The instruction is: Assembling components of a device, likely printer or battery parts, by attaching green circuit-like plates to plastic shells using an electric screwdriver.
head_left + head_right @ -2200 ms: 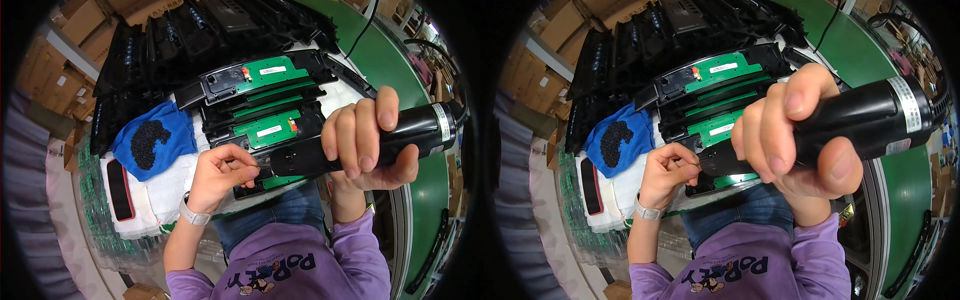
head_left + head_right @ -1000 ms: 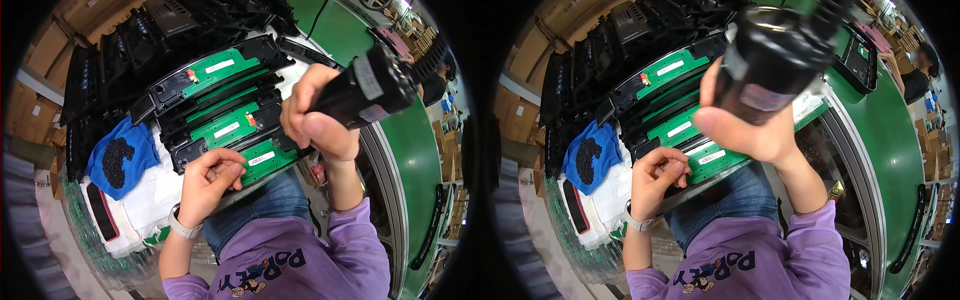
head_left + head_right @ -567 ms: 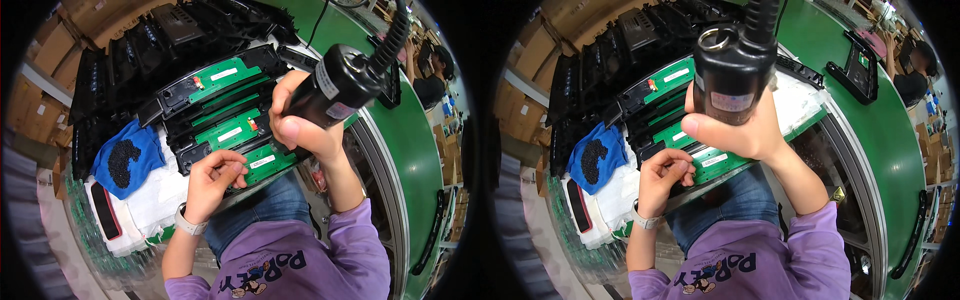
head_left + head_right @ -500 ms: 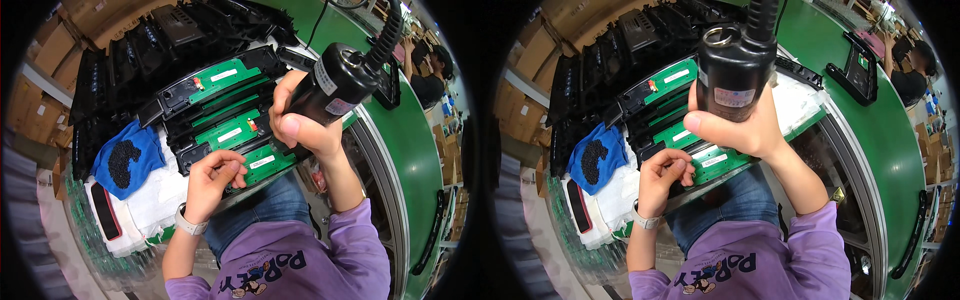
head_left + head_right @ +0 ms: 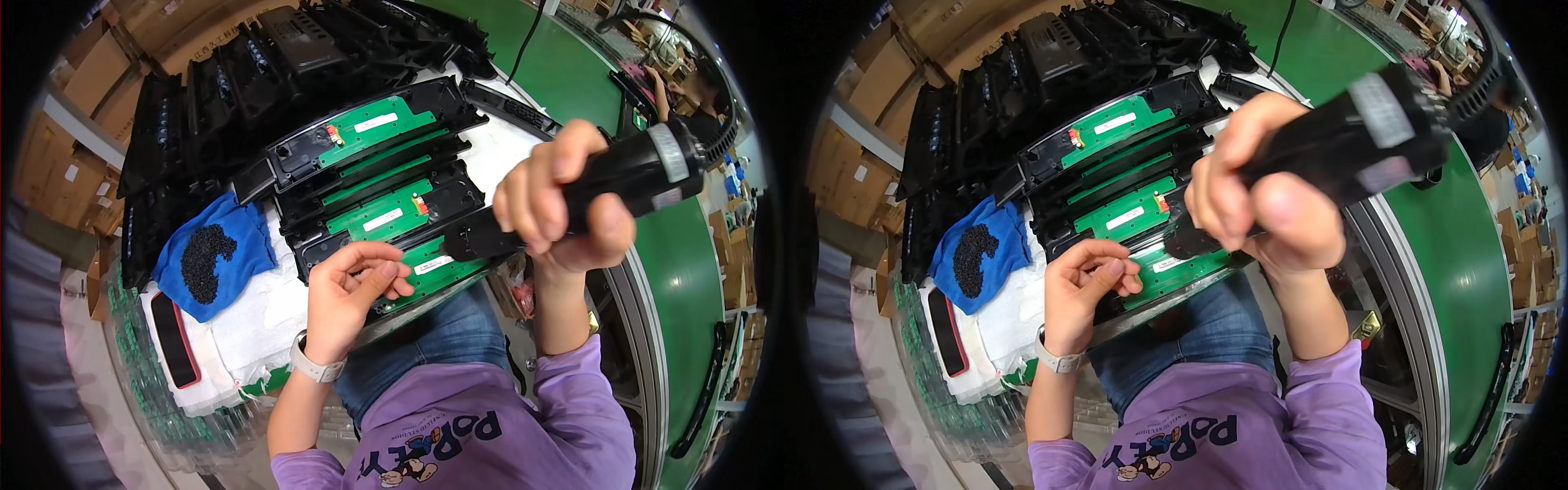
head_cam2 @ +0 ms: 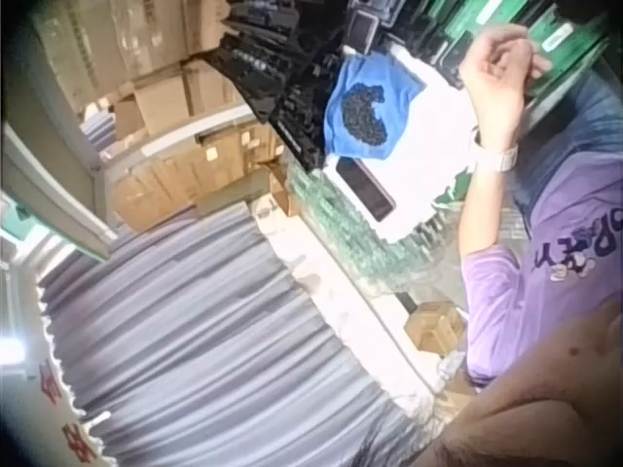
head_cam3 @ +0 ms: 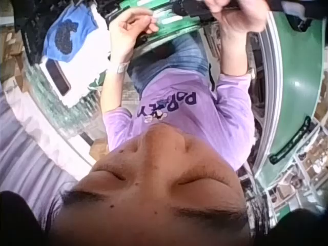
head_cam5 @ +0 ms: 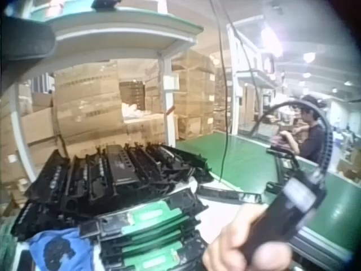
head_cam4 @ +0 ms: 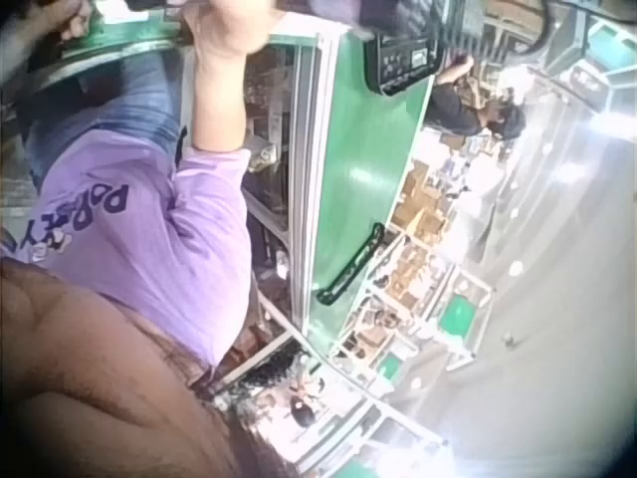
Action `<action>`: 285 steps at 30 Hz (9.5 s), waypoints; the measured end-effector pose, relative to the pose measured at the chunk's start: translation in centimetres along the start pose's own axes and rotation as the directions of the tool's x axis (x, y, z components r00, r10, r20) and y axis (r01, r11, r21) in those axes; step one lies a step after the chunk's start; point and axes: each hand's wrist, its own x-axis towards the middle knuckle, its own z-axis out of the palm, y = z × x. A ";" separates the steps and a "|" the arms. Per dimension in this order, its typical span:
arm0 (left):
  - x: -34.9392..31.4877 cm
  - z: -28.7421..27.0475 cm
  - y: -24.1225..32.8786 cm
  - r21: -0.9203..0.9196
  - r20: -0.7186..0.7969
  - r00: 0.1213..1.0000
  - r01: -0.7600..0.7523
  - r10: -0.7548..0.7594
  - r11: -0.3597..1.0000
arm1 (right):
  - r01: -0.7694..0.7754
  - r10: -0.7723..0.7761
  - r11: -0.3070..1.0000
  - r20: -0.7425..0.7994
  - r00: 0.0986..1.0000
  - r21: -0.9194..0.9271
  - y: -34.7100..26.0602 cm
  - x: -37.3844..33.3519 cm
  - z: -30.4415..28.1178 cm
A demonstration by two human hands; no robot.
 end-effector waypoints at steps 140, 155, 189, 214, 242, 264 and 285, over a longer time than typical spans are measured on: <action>-0.1 -0.5 -0.4 -0.007 0.091 0.996 0.009 -0.008 1.000 | 0.147 -0.129 0.969 -0.099 0.987 0.197 0.8 -1.8 0.8; -0.2 -0.3 -0.3 0.076 0.153 0.986 0.059 -0.070 0.995 | 0.072 -0.058 0.968 -0.065 0.996 0.241 0.8 -1.8 0.6; 0.0 0.0 -0.7 0.167 0.122 0.992 -0.040 0.020 0.985 | -0.142 0.067 0.969 -0.340 0.938 -0.202 -3.0 -4.0 0.5; -1.1 0.3 0.6 0.184 -0.011 0.995 -0.095 0.099 0.978 | 0.047 -0.032 0.989 0.109 0.993 -0.141 -4.2 -2.7 -1.5; -2.8 -2.3 2.4 0.797 0.541 0.742 -0.603 0.395 0.041 | -0.495 -0.071 -0.423 -0.517 0.853 -0.759 -0.2 -1.8 -14.1; 0.4 -0.9 1.7 0.861 0.502 0.705 -0.458 0.500 -0.219 | 0.256 0.491 -0.015 0.215 0.844 -0.967 6.9 10.5 -4.2; -0.6 3.9 -3.5 -0.706 0.190 0.971 0.238 -0.145 0.667 | 0.183 0.646 0.022 0.154 0.747 -0.983 9.2 10.5 -3.5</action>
